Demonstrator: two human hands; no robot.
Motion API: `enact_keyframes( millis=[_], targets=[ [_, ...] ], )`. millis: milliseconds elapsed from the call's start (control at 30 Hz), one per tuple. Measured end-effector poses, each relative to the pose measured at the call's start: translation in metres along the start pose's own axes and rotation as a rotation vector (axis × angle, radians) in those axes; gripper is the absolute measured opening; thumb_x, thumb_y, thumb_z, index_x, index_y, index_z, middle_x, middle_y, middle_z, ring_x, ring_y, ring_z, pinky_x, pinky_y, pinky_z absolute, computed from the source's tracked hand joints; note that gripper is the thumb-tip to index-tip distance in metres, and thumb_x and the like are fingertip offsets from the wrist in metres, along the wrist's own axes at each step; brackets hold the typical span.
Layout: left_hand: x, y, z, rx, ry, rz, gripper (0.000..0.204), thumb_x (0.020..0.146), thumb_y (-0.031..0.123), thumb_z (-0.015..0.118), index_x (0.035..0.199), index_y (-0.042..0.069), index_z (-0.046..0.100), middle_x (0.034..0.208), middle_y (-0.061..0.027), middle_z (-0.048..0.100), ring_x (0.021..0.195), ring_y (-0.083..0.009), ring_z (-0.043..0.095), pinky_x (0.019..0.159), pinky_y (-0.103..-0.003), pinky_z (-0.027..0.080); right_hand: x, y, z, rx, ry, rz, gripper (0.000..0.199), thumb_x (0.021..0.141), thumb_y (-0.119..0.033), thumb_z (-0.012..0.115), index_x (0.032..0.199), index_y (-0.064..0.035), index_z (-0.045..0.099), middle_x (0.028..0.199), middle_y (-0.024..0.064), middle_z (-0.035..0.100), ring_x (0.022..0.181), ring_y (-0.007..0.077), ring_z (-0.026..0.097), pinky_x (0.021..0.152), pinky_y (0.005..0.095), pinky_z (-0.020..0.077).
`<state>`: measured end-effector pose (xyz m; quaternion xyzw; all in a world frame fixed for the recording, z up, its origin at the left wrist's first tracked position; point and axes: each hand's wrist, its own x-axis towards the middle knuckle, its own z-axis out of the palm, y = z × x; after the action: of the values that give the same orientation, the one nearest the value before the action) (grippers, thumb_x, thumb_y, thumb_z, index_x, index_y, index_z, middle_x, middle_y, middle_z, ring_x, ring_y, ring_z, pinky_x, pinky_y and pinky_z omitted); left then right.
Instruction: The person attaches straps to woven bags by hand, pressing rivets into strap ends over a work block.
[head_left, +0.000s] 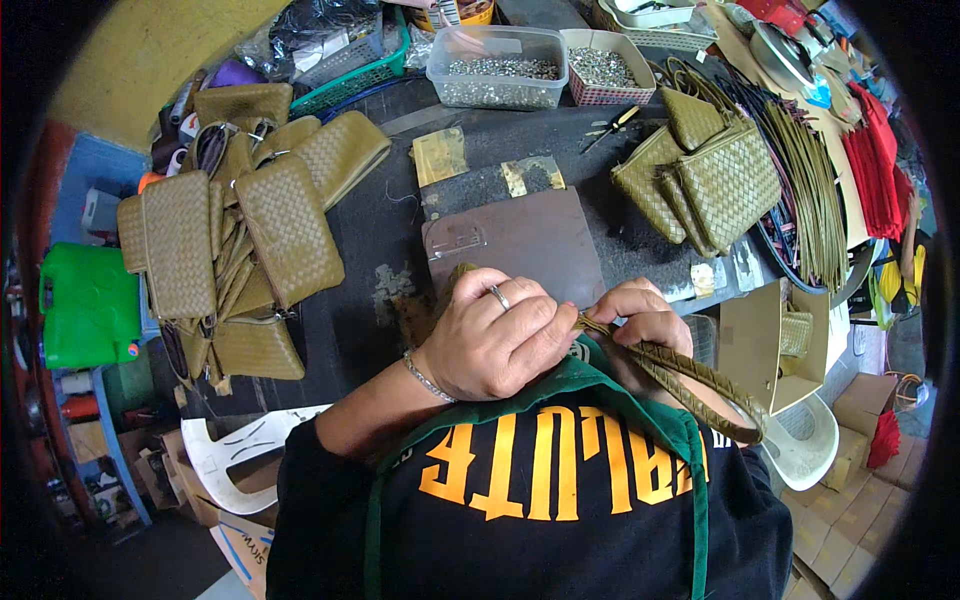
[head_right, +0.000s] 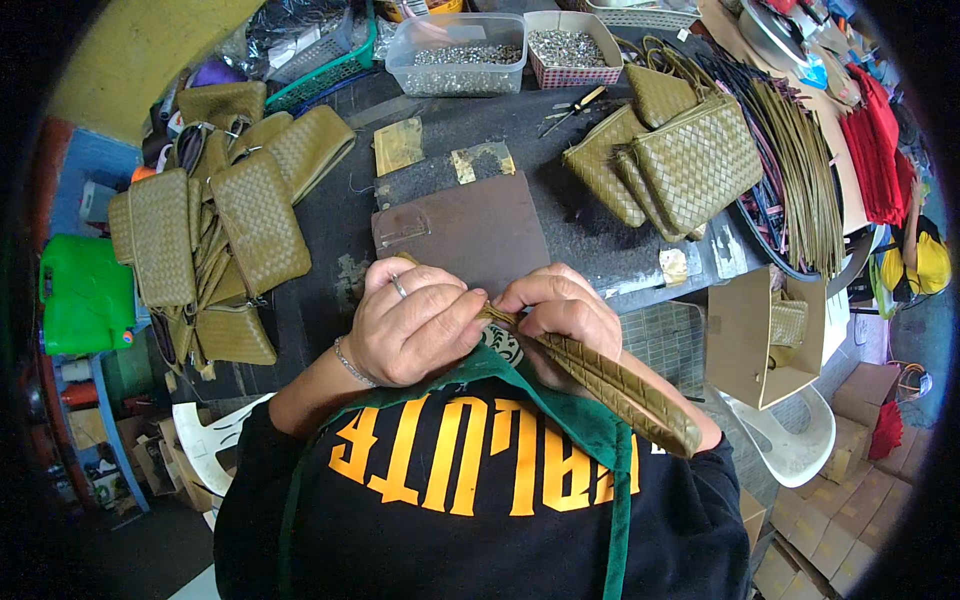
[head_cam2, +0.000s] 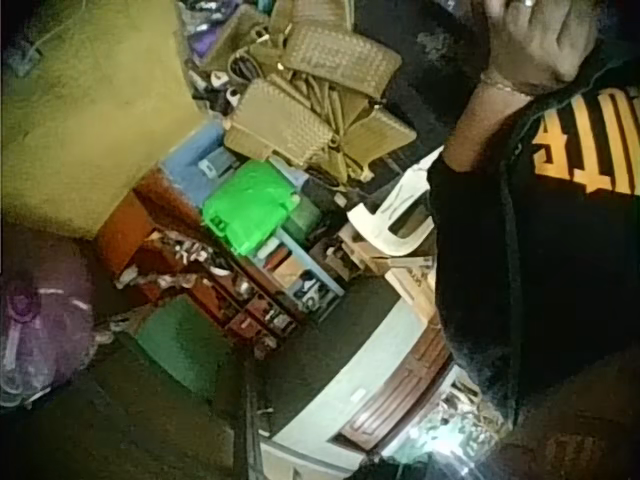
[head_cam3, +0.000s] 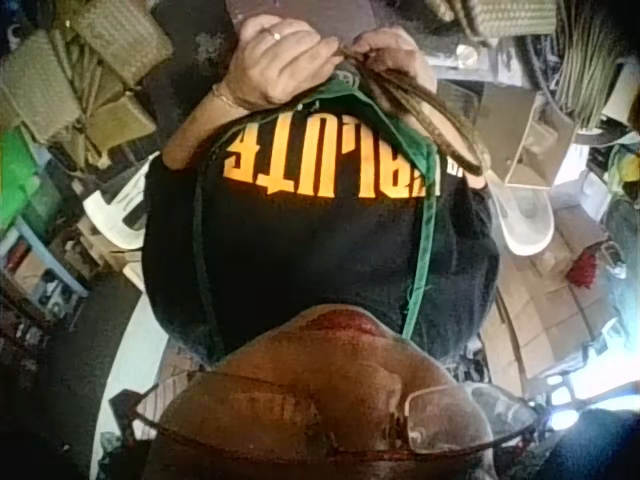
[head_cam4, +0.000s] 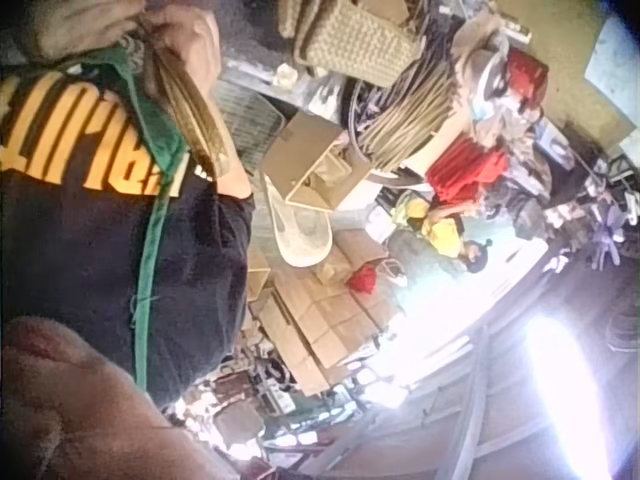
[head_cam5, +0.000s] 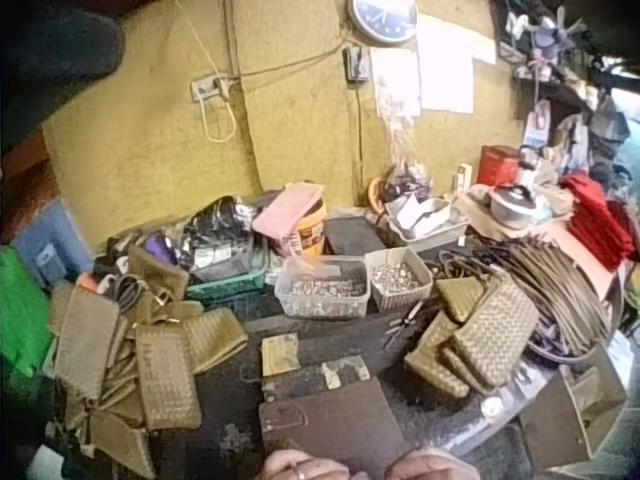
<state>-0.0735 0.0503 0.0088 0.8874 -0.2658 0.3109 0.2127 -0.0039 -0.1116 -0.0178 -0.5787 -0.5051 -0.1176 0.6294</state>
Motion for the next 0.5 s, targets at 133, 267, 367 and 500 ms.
enact_keyframes(
  millis=[133, 267, 367, 500],
  targets=[
    [-0.002, -0.001, 0.0, 0.014, 0.026, 0.033, 0.026, 0.061, 0.01, 0.065, 0.085, 0.001, 0.057, 0.072, -0.003, 0.054, 0.068, -0.0154, 0.054, 0.065, -0.028, 0.035, 0.002, 0.0, -0.002, 0.025, -0.05, -0.027, 0.021, 0.063, 0.007, 0.06, 0.074, -0.0028, 0.044, 0.075, 0.0153, 0.056, 0.063, 0.0219, 0.055, 0.054, 0.0292, 0.0437],
    [0.0, -0.007, 0.002, -0.013, 0.007, 0.026, 0.017, 0.069, 0.014, 0.059, 0.082, 0.005, 0.056, 0.072, 0.001, 0.049, 0.068, -0.0121, 0.051, 0.066, -0.028, 0.033, 0.005, 0.004, -0.011, 0.119, -0.159, 0.033, 0.014, 0.068, 0.002, 0.058, 0.077, -0.0016, 0.048, 0.082, 0.0147, 0.057, 0.069, 0.0242, 0.055, 0.061, 0.03, 0.0444],
    [-0.005, -0.008, -0.005, 0.008, -0.033, 0.006, 0.015, 0.07, 0.015, 0.058, 0.082, 0.006, 0.056, 0.071, 0.0022, 0.049, 0.068, -0.0108, 0.051, 0.065, -0.027, 0.033, 0.03, 0.009, -0.025, 0.19, -0.457, 0.041, 0.017, 0.074, -0.01, 0.056, 0.087, 0.0003, 0.051, 0.089, 0.0138, 0.056, 0.077, 0.0267, 0.054, 0.069, 0.0331, 0.0431],
    [-0.005, -0.013, -0.018, 0.078, 0.014, 0.012, 0.014, 0.071, 0.015, 0.057, 0.081, 0.006, 0.056, 0.068, 0.003, 0.049, 0.068, -0.0088, 0.051, 0.065, -0.025, 0.033, 0.088, 0.055, -0.048, -0.301, -0.681, -0.062, 0.023, 0.064, -0.008, 0.054, 0.085, -0.0009, 0.052, 0.083, 0.0118, 0.052, 0.076, 0.0278, 0.049, 0.069, 0.0358, 0.0402]
  ],
)
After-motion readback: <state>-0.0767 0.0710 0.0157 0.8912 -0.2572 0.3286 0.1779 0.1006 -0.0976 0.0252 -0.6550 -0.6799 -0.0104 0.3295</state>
